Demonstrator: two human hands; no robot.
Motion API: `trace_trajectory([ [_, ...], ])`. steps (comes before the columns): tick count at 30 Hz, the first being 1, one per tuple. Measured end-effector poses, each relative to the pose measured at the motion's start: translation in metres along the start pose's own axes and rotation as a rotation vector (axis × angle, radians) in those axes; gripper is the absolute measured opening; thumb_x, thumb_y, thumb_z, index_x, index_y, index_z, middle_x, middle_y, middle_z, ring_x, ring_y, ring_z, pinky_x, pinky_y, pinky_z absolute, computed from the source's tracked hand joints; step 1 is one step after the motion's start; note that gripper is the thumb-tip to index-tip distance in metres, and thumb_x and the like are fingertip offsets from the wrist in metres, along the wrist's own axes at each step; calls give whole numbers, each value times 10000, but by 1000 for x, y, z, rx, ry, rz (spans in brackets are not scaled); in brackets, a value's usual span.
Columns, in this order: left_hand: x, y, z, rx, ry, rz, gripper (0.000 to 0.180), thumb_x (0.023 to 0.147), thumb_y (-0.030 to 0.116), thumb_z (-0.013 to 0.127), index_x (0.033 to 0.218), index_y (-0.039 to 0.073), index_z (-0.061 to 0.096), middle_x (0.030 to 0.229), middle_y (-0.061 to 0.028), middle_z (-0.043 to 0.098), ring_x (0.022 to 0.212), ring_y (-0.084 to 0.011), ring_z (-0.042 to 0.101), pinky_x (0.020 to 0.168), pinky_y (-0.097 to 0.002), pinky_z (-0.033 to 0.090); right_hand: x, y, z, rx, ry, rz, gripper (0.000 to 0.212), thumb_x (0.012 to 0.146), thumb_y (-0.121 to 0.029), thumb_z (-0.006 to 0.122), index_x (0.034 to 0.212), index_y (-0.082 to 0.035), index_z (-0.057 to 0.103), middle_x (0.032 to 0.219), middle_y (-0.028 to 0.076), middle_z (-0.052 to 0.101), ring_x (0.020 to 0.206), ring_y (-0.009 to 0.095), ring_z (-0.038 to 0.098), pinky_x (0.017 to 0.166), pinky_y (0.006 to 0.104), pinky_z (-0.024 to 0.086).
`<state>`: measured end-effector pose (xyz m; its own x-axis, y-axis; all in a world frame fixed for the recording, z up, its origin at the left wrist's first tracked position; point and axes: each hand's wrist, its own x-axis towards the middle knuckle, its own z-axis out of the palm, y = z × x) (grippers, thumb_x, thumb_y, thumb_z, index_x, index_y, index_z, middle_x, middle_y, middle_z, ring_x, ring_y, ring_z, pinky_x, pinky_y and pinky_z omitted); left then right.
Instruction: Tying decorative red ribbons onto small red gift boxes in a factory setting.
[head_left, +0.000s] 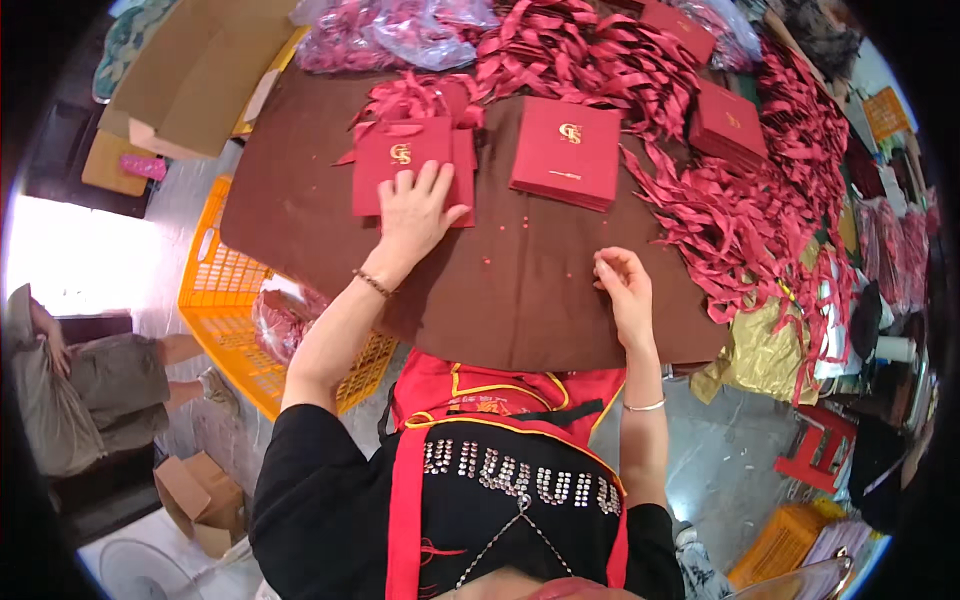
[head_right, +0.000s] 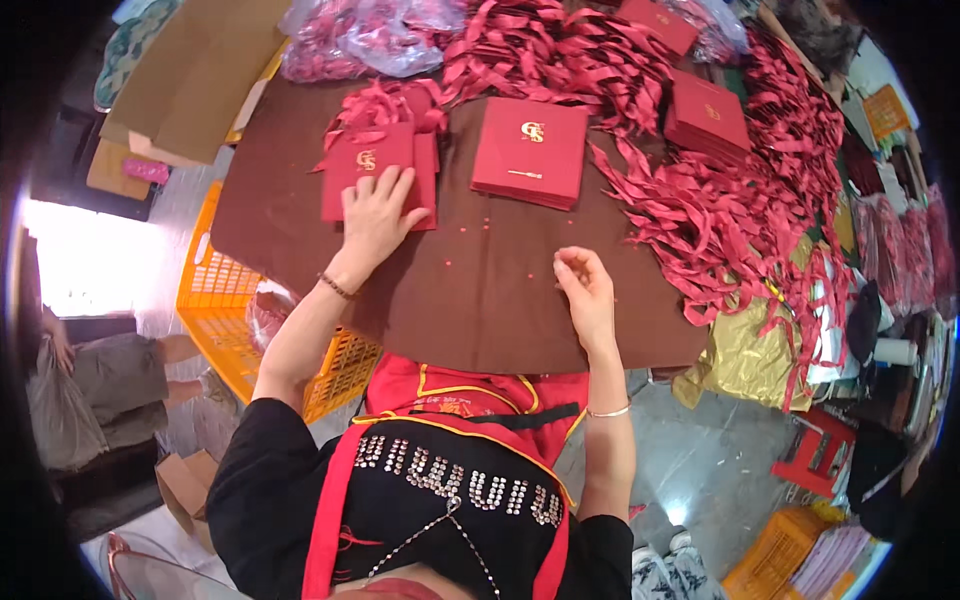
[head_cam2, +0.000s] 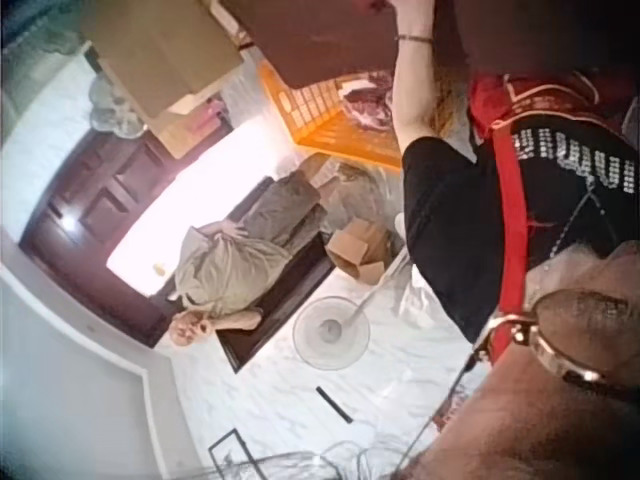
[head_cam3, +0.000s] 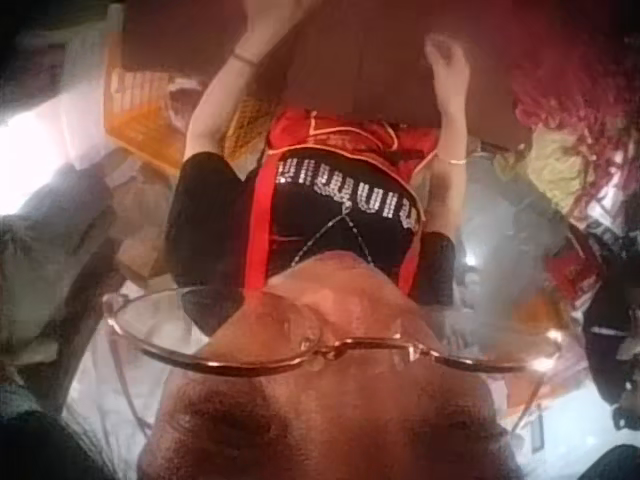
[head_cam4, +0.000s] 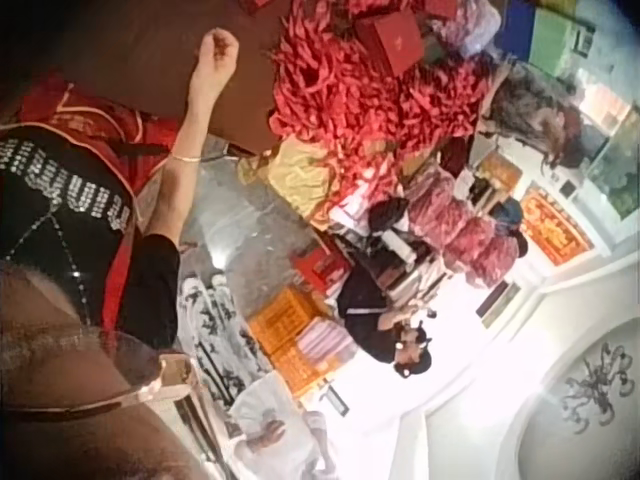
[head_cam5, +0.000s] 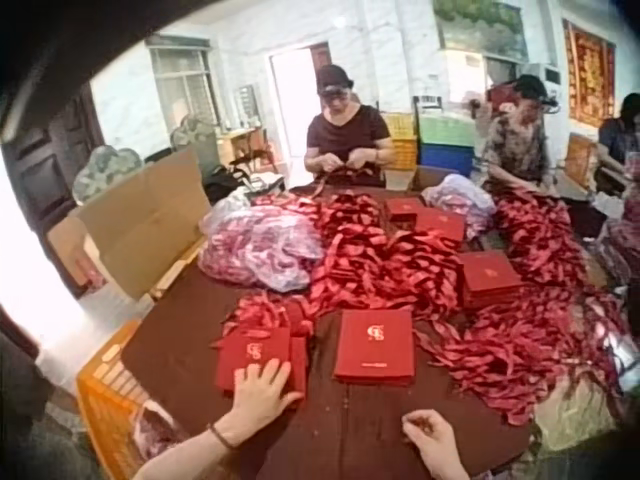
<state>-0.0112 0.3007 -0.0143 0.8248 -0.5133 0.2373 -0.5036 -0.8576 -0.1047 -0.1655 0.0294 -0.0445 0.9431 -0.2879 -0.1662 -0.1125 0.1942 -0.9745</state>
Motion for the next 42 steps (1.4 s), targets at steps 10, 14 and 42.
trace_trajectory([
  [10, 30, -31, 37, -1, 190, 178, 714, 767, 524, 614, 1380, 244, 380, 1419, -145, 316, 1279, -396, 278, 983, -627, 248, 43, -15, 22, -27, -75, -72, 161, 888, -109, 593, 1041, -60, 581, 971, -7, 591, 867, 67, 546, 736, 228, 469],
  [14, 56, -50, 29, -54, 169, 316, 703, 767, 498, 623, 1358, 188, 402, 1349, -135, 404, 1210, -364, 371, 988, -538, 302, 70, -19, 83, -115, -325, -32, 339, 890, -141, 584, 1198, -6, 536, 1100, 68, 597, 1017, 145, 554, 878, 277, 447],
  [42, 47, -138, 29, -415, 158, 79, 833, 535, 462, 809, 1252, 139, 535, 1383, -142, 397, 1092, -333, 519, 896, -413, 447, 299, -39, 201, -713, -432, -343, 567, 956, -452, 338, 1132, 37, 564, 1153, 219, 582, 1119, 327, 525, 942, 390, 390],
])
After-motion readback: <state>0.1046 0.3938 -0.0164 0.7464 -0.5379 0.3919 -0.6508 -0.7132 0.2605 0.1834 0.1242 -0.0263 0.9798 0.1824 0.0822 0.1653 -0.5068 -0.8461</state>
